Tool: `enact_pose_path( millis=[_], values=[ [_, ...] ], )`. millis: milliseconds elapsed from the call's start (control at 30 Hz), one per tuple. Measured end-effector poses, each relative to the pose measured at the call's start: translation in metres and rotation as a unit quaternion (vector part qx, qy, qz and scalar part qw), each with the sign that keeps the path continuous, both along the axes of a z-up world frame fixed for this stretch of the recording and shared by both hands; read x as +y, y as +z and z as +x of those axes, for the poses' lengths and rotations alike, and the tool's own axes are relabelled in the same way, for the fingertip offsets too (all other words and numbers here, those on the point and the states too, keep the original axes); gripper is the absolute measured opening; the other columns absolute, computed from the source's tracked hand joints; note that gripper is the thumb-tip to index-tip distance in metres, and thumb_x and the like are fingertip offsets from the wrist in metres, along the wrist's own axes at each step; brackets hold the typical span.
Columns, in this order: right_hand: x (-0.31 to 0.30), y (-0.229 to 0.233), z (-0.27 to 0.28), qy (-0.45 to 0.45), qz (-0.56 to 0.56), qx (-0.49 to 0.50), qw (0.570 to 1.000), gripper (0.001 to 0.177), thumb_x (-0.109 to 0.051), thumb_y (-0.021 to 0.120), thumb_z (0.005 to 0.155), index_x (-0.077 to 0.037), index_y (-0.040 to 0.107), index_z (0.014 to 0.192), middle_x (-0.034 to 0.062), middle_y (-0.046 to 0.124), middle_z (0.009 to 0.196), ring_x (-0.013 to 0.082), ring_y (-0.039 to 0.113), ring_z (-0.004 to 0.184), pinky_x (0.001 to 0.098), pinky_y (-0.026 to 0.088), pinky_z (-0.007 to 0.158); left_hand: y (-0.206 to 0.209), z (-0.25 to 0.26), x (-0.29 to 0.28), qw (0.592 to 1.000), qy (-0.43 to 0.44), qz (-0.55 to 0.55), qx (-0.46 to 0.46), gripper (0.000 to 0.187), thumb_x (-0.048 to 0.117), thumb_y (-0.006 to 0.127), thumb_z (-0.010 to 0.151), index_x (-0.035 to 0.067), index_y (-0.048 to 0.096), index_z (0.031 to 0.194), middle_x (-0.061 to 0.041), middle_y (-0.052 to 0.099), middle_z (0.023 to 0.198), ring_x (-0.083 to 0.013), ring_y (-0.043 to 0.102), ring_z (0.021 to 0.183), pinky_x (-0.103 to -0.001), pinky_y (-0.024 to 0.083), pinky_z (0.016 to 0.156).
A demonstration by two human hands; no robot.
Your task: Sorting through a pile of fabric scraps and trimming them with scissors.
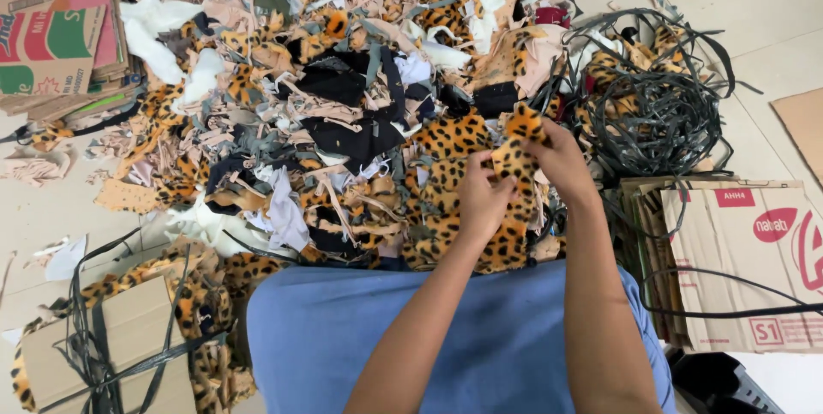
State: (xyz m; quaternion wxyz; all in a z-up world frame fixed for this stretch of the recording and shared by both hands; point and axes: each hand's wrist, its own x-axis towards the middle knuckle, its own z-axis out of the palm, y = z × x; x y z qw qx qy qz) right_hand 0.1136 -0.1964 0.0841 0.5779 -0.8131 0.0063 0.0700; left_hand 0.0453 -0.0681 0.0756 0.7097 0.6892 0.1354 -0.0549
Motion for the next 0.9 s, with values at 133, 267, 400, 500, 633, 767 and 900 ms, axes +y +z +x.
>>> enact_pose_path(
  millis=[133,267,400,500,633,767,900],
  values=[
    [-0.002,-0.048,0.041,0.005,-0.094,-0.007,0.996,0.035,-0.003,0.072,0.089,-0.012,0.074,0.123,0.0185,0.071,0.111,0.0418,0.067,0.11,0.052,0.053,0.094,0.001,0.012,-0.015,0.999,0.028,-0.015,0.02,0.053,0.0,0.056,0.099,-0.005,0.032,0.147,-0.039,0.05,0.124,-0.0408,0.072,0.098,-0.046,0.064,0.082],
    [-0.008,-0.083,0.07,-0.034,-0.18,-0.015,0.983,0.044,-0.018,0.086,0.077,-0.03,0.076,0.118,0.0093,0.074,0.11,0.0322,0.068,0.113,0.0438,0.054,0.095,-0.028,0.023,-0.024,0.998,0.049,-0.014,0.025,0.046,-0.005,0.054,0.1,-0.004,0.039,0.143,-0.029,0.054,0.114,-0.0407,0.071,0.098,-0.044,0.064,0.082],
    [-0.006,-0.068,0.063,-0.038,-0.134,-0.026,0.99,0.049,-0.017,0.087,0.076,-0.029,0.074,0.122,0.0019,0.075,0.108,0.027,0.066,0.115,0.0418,0.052,0.101,-0.016,0.018,-0.02,0.999,0.004,0.008,0.047,0.038,0.002,0.057,0.101,-0.007,0.049,0.137,-0.029,0.061,0.11,-0.032,0.074,0.093,-0.032,0.065,0.074],
    [-0.011,-0.078,0.071,-0.045,-0.2,-0.038,0.978,0.048,-0.014,0.086,0.078,-0.03,0.074,0.122,-0.0003,0.076,0.107,0.0286,0.067,0.115,0.0437,0.052,0.101,-0.029,0.022,-0.024,0.999,-0.004,0.021,0.044,0.039,0.004,0.058,0.101,-0.008,0.05,0.137,-0.025,0.065,0.106,-0.0275,0.075,0.088,-0.029,0.064,0.069],
    [-0.003,-0.078,0.072,-0.058,-0.183,-0.05,0.98,0.041,-0.012,0.083,0.083,-0.028,0.074,0.119,-0.0008,0.077,0.106,0.0292,0.067,0.115,0.0449,0.052,0.1,-0.052,0.029,-0.028,0.998,-0.012,0.038,0.039,0.041,0.004,0.06,0.099,-0.01,0.052,0.138,-0.026,0.068,0.105,-0.03,0.075,0.087,-0.033,0.065,0.065],
    [-0.003,-0.087,0.072,-0.039,-0.172,-0.063,0.982,0.036,-0.011,0.079,0.087,-0.024,0.073,0.12,0.0007,0.076,0.108,0.0282,0.066,0.113,0.0469,0.05,0.099,-0.069,0.032,-0.029,0.997,-0.045,0.052,0.032,0.045,0.005,0.06,0.1,-0.01,0.05,0.141,-0.022,0.069,0.102,-0.0254,0.075,0.085,-0.032,0.063,0.06],
    [-0.006,-0.075,0.063,-0.018,-0.249,-0.098,0.963,0.039,-0.016,0.078,0.089,-0.026,0.065,0.125,-0.004,0.071,0.118,0.0302,0.056,0.118,0.0542,0.039,0.104,-0.019,0.018,-0.016,0.993,-0.05,0.107,0.017,0.044,0.008,0.059,0.1,-0.009,0.051,0.14,-0.026,0.07,0.103,-0.0247,0.075,0.082,-0.029,0.062,0.058]
  ],
)
